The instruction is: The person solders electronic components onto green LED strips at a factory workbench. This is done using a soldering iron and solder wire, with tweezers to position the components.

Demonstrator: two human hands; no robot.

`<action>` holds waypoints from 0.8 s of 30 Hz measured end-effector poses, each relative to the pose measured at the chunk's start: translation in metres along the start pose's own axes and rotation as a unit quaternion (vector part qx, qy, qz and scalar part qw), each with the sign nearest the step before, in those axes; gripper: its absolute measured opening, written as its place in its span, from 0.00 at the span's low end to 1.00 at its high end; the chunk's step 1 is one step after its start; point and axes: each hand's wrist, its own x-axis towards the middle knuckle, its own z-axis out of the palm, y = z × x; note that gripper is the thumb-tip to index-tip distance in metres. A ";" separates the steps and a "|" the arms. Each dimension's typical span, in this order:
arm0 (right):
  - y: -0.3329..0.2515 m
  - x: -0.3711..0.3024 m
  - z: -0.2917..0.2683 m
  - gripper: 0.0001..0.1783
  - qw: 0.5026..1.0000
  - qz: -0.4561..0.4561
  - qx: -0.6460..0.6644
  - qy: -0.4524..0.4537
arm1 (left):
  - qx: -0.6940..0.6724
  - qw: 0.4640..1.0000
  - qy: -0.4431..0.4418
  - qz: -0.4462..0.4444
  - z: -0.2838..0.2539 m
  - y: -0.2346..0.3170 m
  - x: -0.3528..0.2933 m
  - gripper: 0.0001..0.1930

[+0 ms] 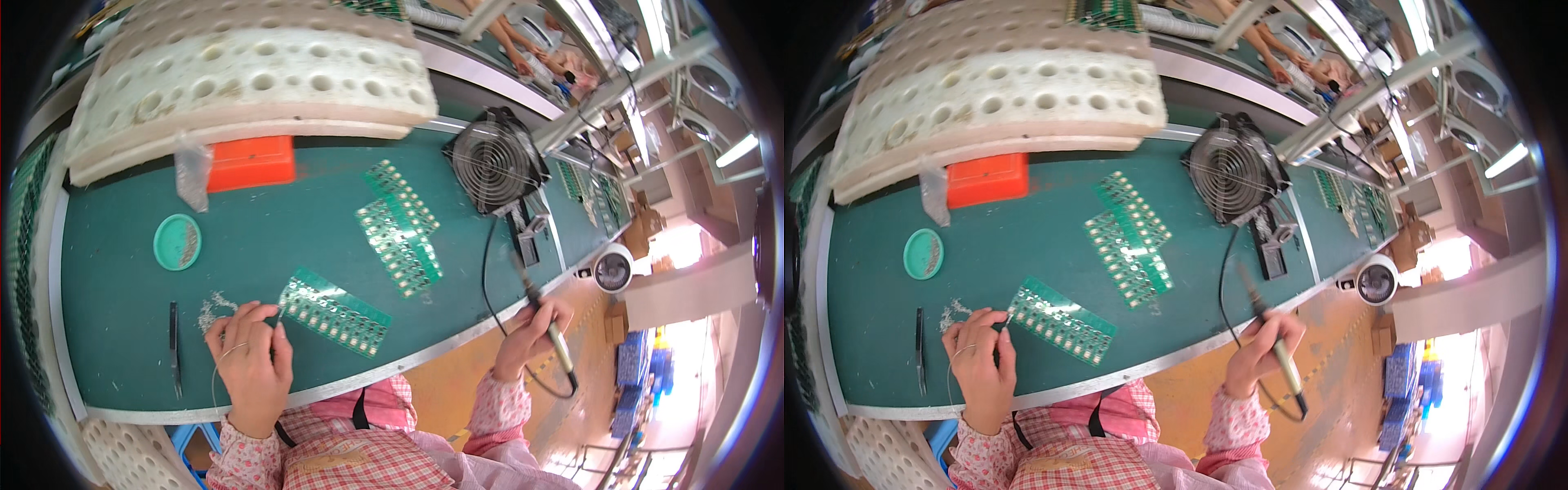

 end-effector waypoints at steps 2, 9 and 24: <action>0.020 0.034 -0.005 0.06 0.997 -0.032 -0.058 0.040 | 0.016 1.000 0.007 0.010 0.001 -0.001 -0.001 0.04; 0.114 0.103 -0.026 0.11 0.970 -0.071 -0.229 -0.043 | 0.013 0.999 0.017 0.029 0.007 0.008 0.006 0.02; 0.060 0.019 -0.047 0.08 0.993 0.024 -0.117 -0.008 | -0.020 0.999 0.013 0.026 0.001 0.018 -0.006 0.07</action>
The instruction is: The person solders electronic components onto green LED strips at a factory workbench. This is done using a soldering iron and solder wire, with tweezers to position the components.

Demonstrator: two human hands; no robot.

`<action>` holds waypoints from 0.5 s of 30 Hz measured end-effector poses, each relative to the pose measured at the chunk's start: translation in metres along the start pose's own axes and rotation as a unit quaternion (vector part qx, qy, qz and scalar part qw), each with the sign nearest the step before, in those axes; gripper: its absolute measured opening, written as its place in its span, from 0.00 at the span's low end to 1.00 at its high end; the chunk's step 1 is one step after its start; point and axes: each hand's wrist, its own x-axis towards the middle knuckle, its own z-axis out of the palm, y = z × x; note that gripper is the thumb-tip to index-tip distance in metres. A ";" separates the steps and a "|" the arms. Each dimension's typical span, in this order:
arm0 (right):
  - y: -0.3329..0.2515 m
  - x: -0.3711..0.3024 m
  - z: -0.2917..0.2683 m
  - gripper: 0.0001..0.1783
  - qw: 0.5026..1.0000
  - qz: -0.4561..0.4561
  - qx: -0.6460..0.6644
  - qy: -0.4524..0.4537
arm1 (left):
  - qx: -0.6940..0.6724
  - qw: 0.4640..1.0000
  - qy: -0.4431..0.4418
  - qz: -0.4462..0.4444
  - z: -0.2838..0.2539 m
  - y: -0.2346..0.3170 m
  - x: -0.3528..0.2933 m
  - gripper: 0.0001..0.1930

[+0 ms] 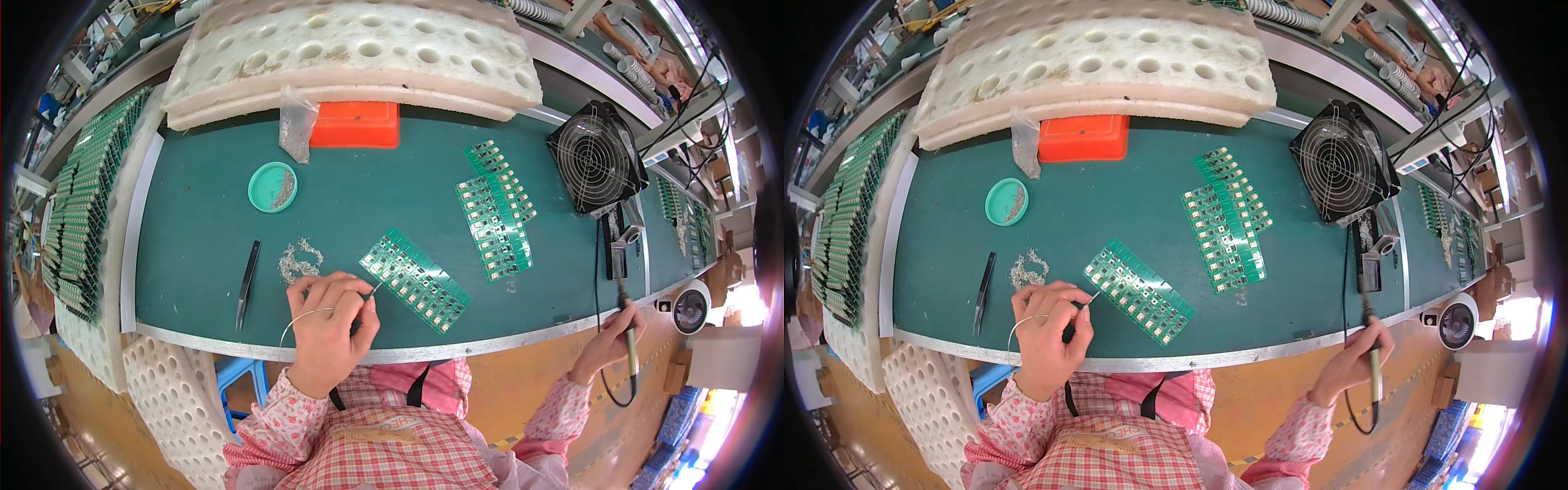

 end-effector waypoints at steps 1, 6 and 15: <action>-0.012 -0.015 0.007 0.07 0.999 -0.006 0.041 -0.001 | 0.002 1.000 0.001 -0.001 0.000 0.002 -0.001 0.07; -0.057 -0.072 0.032 0.03 0.979 -0.071 0.152 -0.119 | 0.004 1.000 -0.004 0.000 0.006 0.003 -0.007 0.09; -0.107 -0.104 0.054 0.08 0.915 -0.110 0.242 -0.305 | 0.010 1.000 0.006 -0.002 0.009 0.001 -0.007 0.10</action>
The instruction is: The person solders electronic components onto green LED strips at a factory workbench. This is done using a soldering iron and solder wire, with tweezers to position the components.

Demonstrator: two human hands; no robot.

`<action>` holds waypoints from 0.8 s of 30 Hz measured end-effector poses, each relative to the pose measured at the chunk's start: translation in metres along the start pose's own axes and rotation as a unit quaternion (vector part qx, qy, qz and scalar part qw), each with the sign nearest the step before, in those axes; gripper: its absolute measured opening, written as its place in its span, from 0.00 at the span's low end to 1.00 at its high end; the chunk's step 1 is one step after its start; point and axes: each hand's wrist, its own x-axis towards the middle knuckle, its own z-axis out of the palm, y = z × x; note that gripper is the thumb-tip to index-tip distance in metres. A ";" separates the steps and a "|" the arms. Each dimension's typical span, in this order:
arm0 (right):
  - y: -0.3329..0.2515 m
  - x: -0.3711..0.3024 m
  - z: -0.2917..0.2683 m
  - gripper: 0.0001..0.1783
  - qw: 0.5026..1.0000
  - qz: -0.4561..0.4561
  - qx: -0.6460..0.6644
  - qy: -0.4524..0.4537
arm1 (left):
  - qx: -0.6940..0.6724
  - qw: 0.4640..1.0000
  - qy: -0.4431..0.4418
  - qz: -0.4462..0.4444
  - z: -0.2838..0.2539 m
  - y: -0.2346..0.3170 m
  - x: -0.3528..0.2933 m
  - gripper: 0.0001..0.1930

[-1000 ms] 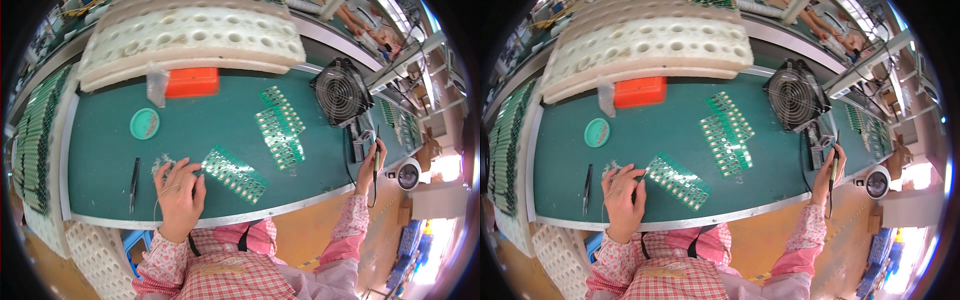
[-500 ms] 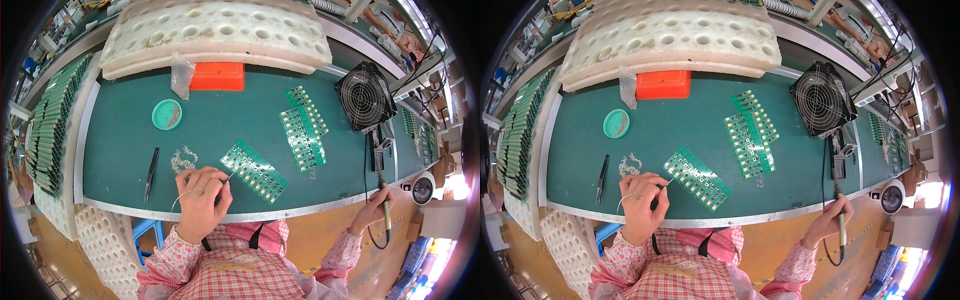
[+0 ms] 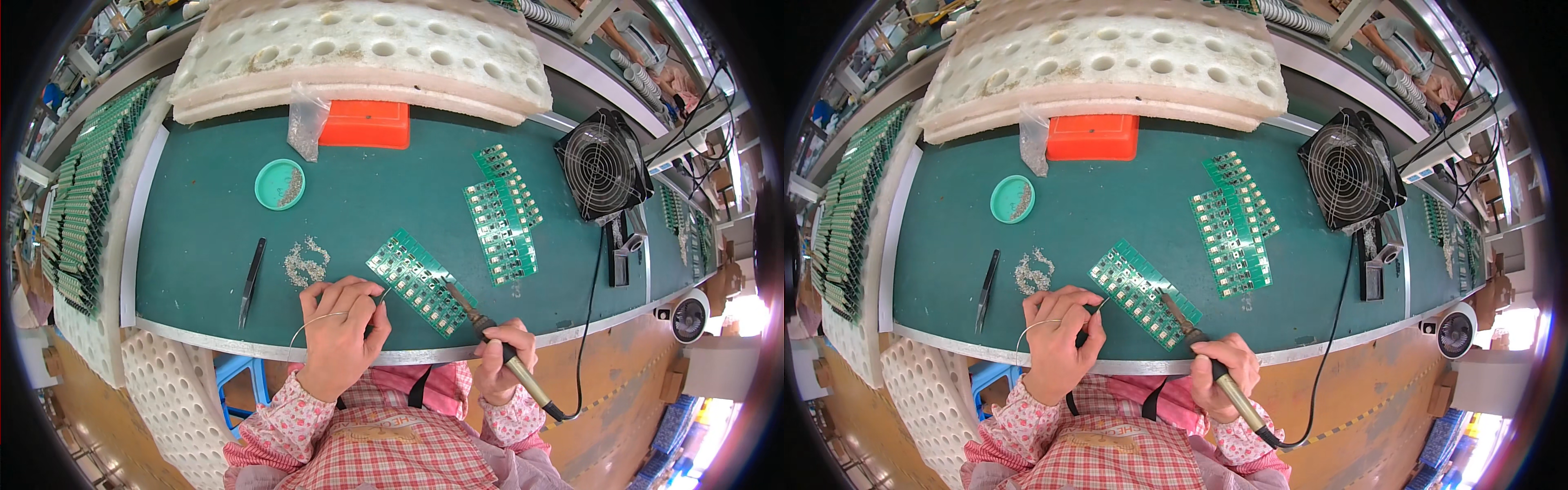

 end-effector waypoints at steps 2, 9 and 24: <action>0.000 0.008 0.006 0.10 1.000 -0.027 0.006 -0.005 | 0.003 1.000 0.000 -0.001 -0.002 0.001 0.000 0.10; -0.004 0.014 0.008 0.13 0.995 -0.063 -0.052 -0.055 | 0.011 1.000 -0.018 0.008 -0.003 0.001 0.000 0.08; -0.028 0.029 0.033 0.11 0.986 -0.130 -0.034 -0.103 | 0.003 1.000 -0.012 0.003 0.003 0.000 0.003 0.09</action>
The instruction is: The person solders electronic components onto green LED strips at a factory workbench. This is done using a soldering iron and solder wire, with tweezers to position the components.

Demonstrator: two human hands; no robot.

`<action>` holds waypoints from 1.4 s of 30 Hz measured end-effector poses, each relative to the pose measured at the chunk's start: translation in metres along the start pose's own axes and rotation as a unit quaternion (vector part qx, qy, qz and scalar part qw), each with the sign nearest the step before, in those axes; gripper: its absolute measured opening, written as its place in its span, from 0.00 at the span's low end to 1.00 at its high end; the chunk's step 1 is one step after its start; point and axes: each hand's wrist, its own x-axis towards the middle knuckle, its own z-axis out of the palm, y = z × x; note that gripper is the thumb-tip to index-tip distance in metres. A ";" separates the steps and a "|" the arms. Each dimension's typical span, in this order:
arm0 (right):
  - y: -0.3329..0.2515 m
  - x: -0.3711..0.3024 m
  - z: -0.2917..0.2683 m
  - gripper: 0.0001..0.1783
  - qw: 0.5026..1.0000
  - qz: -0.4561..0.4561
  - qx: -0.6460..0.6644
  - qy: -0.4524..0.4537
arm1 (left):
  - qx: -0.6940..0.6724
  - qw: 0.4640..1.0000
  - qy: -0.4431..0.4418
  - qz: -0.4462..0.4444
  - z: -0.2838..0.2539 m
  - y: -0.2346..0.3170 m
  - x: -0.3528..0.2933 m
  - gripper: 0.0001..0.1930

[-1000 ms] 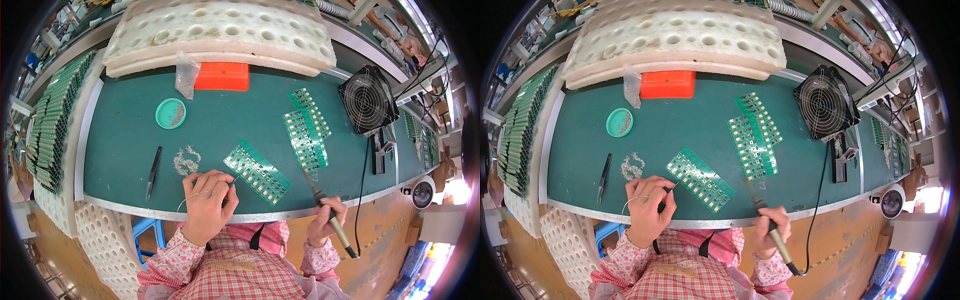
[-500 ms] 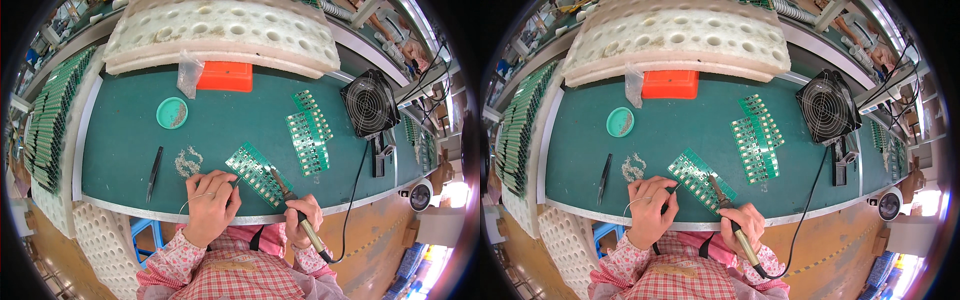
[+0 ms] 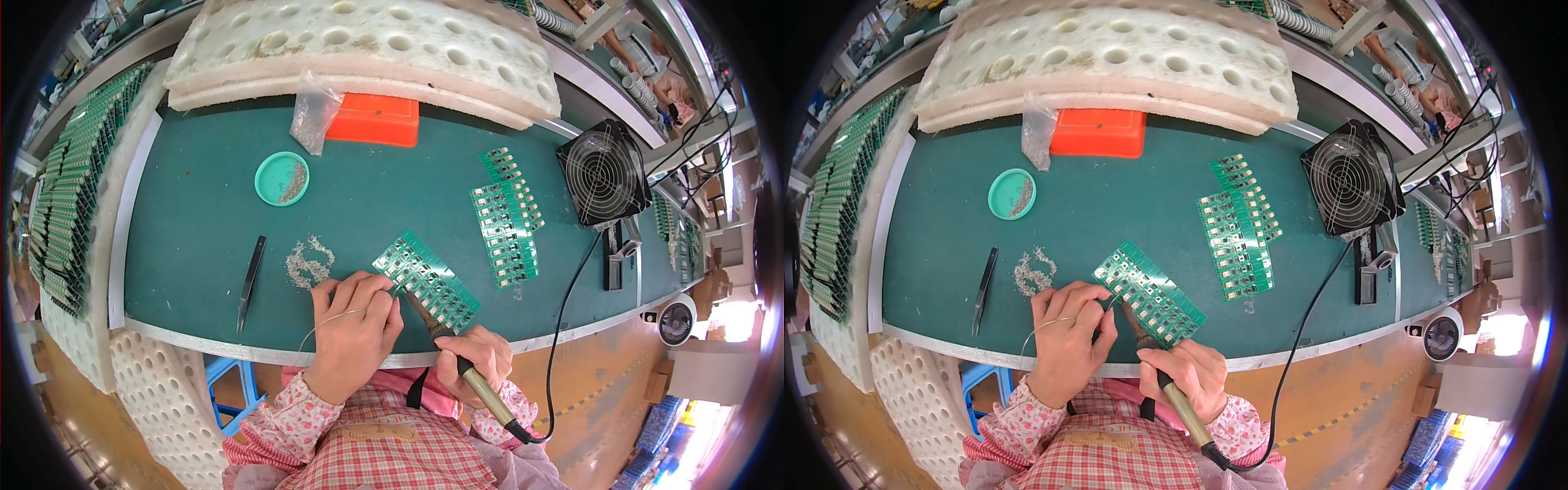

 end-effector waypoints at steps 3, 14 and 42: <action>-0.001 0.001 0.002 0.18 1.000 -0.004 -0.007 -0.009 | 0.001 1.000 -0.002 -0.001 0.001 0.000 0.000 0.10; -0.003 0.004 0.009 0.17 0.999 -0.016 -0.027 -0.010 | 0.005 1.000 0.009 0.000 0.004 0.000 0.000 0.11; 0.002 -0.024 -0.012 0.14 0.995 0.058 -0.078 0.028 | -0.017 1.000 0.007 -0.009 -0.001 -0.001 0.000 0.08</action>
